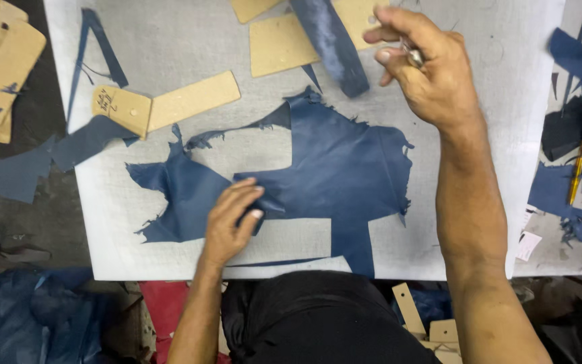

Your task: The person uses a utility knife to cut blue fabric along the edges of cardboard templates placed on a white work surface. They repeatedly position templates, trace outlines, cut the fabric, and remove the cut pieces, stacking them on the table.

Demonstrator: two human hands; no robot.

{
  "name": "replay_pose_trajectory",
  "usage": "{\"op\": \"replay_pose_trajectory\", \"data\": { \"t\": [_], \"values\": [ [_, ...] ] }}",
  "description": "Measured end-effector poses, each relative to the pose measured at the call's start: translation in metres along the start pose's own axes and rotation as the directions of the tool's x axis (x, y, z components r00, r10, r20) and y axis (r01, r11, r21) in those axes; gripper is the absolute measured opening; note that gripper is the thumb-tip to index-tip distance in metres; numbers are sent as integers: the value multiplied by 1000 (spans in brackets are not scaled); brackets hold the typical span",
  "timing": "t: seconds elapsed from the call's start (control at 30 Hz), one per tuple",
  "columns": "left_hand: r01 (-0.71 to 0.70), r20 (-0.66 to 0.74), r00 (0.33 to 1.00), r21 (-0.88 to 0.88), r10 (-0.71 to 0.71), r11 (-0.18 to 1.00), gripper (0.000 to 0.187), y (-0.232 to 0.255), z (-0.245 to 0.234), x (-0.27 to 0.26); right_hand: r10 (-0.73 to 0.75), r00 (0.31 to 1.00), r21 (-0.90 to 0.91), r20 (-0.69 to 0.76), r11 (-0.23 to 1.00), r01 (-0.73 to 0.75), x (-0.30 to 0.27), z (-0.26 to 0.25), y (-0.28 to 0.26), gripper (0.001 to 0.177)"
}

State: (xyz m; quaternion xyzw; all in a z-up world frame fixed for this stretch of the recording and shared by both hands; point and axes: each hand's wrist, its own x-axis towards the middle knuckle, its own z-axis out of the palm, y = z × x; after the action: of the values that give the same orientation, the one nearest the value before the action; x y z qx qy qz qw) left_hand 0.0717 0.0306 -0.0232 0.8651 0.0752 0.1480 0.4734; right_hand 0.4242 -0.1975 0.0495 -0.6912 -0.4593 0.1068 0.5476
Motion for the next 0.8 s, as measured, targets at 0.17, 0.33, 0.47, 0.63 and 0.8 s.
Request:
{"op": "replay_pose_trajectory", "data": {
  "t": [0.17,0.33,0.47,0.63,0.8],
  "values": [
    [457,-471,859,531,-199,713,45,-20,-68,-37,456,875,-638,-164,628,-447,-110,7,-51,19],
    [511,-479,848,622,-227,593,41,-50,-55,-69,823,415,-536,-388,165,-828,-232,76,-69,35],
    [643,-389,762,548,-518,535,29,-69,-78,-68,716,483,-437,-504,271,-858,-270,142,-67,39],
    [342,-397,918,793,3,503,35,-99,-178,-70,727,512,-449,-458,309,-839,-277,144,-54,37],
    [256,-310,950,706,-37,660,29,-130,-193,-47,697,491,-372,-523,332,-867,-260,119,-59,32]
  ]
}}
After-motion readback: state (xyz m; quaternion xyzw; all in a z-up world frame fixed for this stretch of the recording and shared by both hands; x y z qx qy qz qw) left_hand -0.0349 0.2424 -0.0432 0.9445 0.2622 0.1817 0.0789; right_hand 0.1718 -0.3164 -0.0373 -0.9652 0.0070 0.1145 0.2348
